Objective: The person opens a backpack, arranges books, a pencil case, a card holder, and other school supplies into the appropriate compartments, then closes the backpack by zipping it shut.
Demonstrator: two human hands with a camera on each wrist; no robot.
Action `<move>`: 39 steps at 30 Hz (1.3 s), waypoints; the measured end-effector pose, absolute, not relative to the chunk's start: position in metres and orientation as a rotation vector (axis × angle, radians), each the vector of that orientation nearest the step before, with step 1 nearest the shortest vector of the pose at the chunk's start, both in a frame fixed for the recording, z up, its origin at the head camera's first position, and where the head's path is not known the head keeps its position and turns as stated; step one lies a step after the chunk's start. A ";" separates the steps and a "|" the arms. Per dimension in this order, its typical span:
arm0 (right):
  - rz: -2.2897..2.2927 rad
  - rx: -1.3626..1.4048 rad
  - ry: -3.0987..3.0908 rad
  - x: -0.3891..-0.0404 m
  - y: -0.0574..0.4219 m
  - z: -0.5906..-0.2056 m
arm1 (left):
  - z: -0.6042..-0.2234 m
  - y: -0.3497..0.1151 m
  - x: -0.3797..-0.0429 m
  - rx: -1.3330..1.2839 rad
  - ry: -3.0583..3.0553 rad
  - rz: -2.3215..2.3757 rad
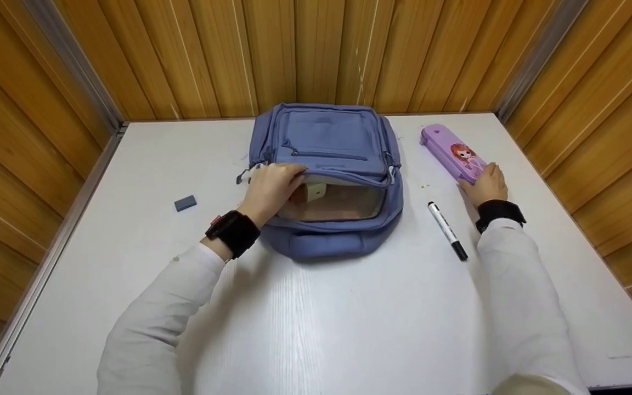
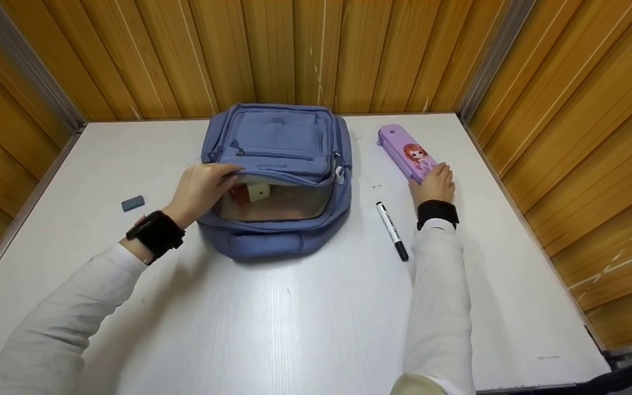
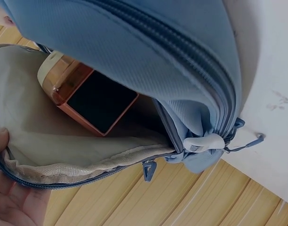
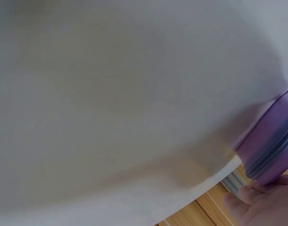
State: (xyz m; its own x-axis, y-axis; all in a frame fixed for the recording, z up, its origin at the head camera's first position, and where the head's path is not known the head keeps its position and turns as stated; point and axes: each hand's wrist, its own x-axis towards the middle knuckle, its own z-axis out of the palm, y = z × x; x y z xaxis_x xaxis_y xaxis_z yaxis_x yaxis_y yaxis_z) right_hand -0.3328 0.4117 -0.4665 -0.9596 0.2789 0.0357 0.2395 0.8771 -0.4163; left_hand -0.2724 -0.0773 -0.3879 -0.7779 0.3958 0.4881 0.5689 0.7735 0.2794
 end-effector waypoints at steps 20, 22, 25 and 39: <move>0.904 -0.438 -2.888 -0.309 0.416 -0.452 | -0.387 -0.076 -0.272 -0.726 -2.573 -0.603; 0.939 -0.431 -2.890 -0.305 0.419 -0.451 | -0.387 -0.077 -0.272 -0.723 -2.577 -0.604; 0.967 -0.390 -2.906 -0.298 0.423 -0.447 | -0.388 -0.077 -0.271 -0.722 -2.584 -0.609; 0.939 -0.086 -2.892 -0.247 0.429 -0.423 | -0.388 -0.078 -0.271 -0.739 -2.574 -0.643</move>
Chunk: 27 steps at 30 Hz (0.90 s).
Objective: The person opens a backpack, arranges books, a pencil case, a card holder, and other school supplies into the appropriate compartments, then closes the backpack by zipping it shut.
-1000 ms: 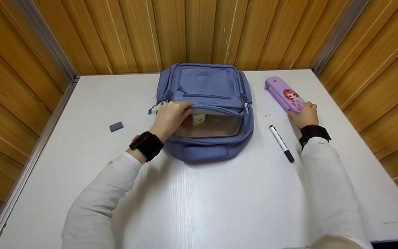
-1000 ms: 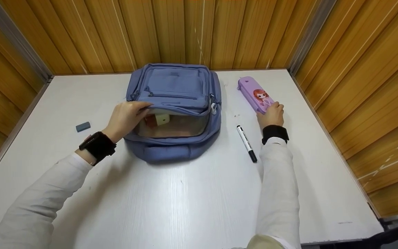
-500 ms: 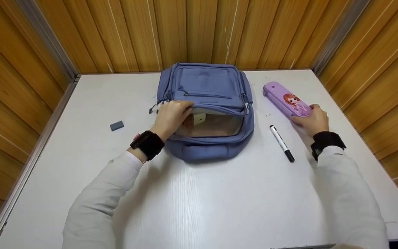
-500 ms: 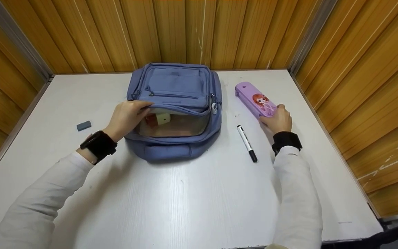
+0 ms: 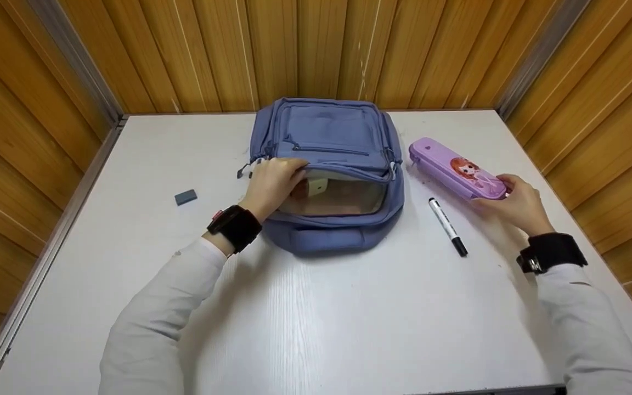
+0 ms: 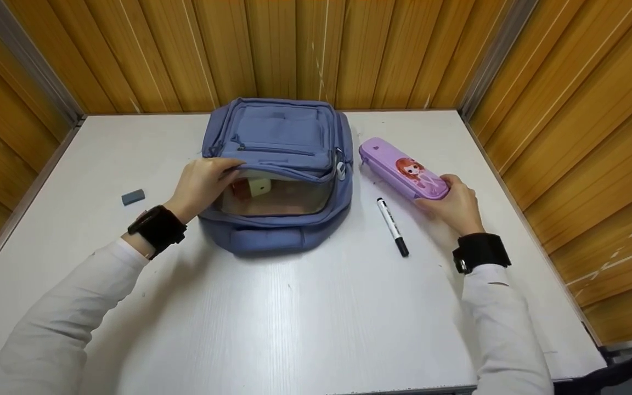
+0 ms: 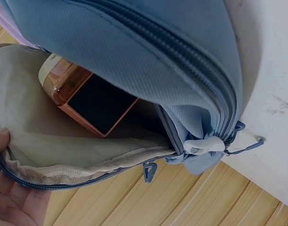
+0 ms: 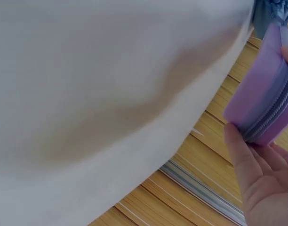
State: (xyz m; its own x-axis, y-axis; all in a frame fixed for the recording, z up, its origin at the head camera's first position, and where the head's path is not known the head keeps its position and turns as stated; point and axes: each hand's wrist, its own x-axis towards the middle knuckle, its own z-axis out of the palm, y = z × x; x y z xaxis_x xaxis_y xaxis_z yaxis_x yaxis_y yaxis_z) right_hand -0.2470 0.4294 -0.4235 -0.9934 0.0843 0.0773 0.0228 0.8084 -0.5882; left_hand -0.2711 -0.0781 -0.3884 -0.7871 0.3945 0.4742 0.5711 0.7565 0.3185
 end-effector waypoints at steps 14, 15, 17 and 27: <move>1.037 0.199 -2.928 -0.194 0.415 -0.424 | -0.388 -0.076 -0.272 -0.731 -2.566 -0.643; 1.034 0.212 -2.934 -0.192 0.412 -0.425 | -0.388 -0.077 -0.272 -0.731 -2.567 -0.640; 1.052 0.229 -2.935 -0.190 0.406 -0.427 | -0.388 -0.077 -0.272 -0.731 -2.568 -0.632; 0.946 0.248 -2.875 -0.189 0.349 -0.432 | -0.390 -0.078 -0.271 -0.736 -2.561 -0.648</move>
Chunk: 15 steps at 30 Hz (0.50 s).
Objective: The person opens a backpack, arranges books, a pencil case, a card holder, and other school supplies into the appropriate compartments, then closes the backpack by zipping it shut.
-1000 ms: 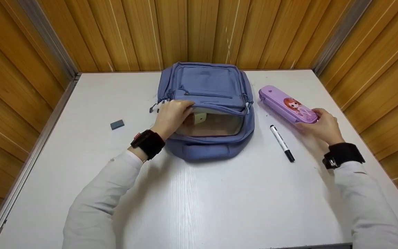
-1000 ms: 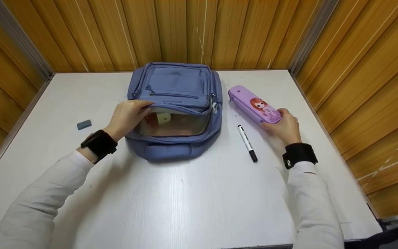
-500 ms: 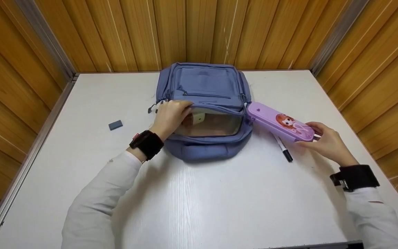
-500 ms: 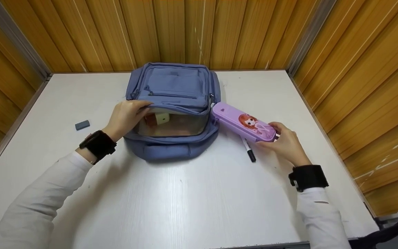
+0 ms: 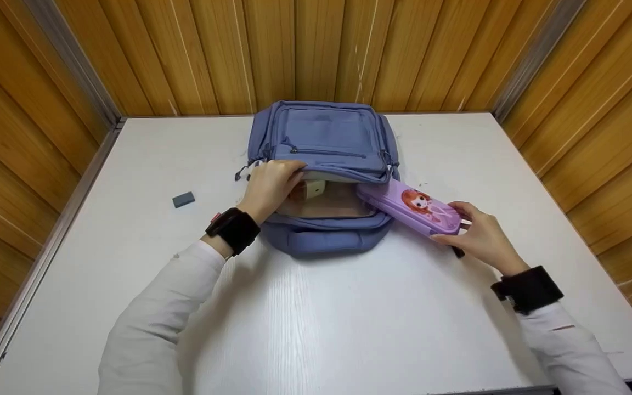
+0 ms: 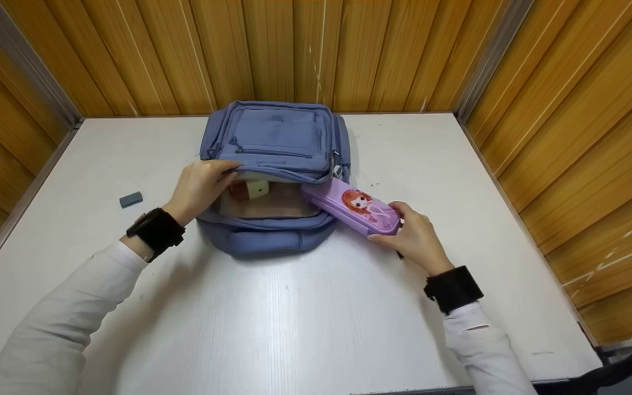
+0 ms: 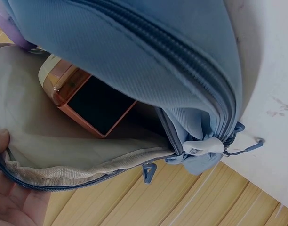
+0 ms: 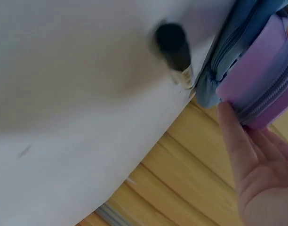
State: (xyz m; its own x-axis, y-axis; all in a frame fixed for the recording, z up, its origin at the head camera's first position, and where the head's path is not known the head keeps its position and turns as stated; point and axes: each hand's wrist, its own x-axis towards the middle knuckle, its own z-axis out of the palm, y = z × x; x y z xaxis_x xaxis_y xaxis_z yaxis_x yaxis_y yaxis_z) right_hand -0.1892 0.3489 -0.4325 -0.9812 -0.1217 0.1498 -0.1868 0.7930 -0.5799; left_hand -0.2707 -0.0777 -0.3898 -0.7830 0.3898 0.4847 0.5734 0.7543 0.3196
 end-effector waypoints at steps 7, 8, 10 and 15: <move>0.811 0.263 -2.775 -0.201 0.300 -0.437 | -0.390 -0.079 -0.271 -0.733 -2.563 -0.670; 0.802 0.265 -2.767 -0.204 0.294 -0.438 | -0.390 -0.079 -0.271 -0.731 -2.564 -0.673; 0.776 0.264 -2.755 -0.210 0.283 -0.439 | -0.390 -0.079 -0.271 -0.727 -2.567 -0.677; 0.751 0.238 -2.733 -0.227 0.262 -0.440 | -0.389 -0.079 -0.272 -0.712 -2.570 -0.679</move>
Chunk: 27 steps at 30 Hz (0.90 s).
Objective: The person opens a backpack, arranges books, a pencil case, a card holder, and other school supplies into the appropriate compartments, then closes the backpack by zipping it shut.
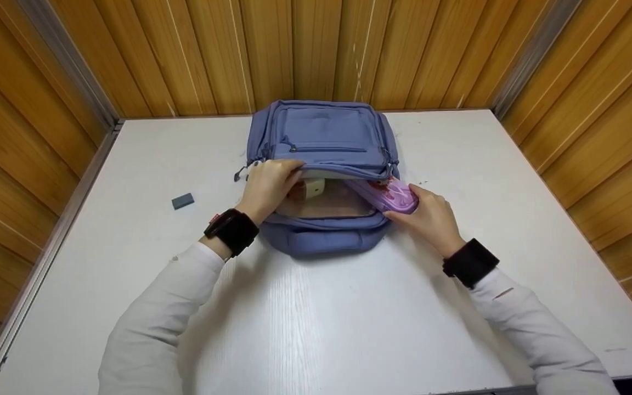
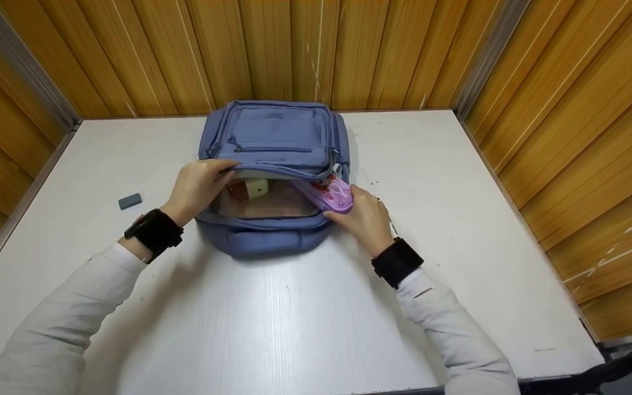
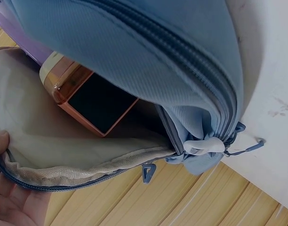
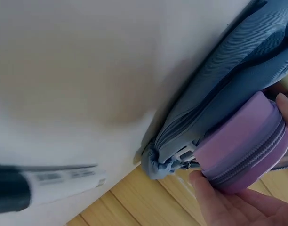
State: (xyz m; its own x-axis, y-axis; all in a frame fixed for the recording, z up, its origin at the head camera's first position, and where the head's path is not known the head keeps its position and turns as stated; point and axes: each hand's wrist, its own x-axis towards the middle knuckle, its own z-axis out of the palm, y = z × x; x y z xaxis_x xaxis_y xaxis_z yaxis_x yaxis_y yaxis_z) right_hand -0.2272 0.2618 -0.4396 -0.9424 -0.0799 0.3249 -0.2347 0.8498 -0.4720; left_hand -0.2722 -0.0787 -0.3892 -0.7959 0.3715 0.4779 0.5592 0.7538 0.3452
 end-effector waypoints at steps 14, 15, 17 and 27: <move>0.853 0.218 -2.672 -0.279 0.217 -0.442 | -0.384 -0.078 -0.272 -0.719 -2.522 -0.666; 0.863 0.213 -2.669 -0.282 0.216 -0.441 | -0.384 -0.078 -0.273 -0.715 -2.518 -0.666; 0.896 0.205 -2.659 -0.287 0.212 -0.440 | -0.382 -0.078 -0.274 -0.708 -2.512 -0.675; 1.019 0.120 -2.679 -0.303 0.191 -0.442 | -0.381 -0.083 -0.274 -0.656 -2.535 -0.685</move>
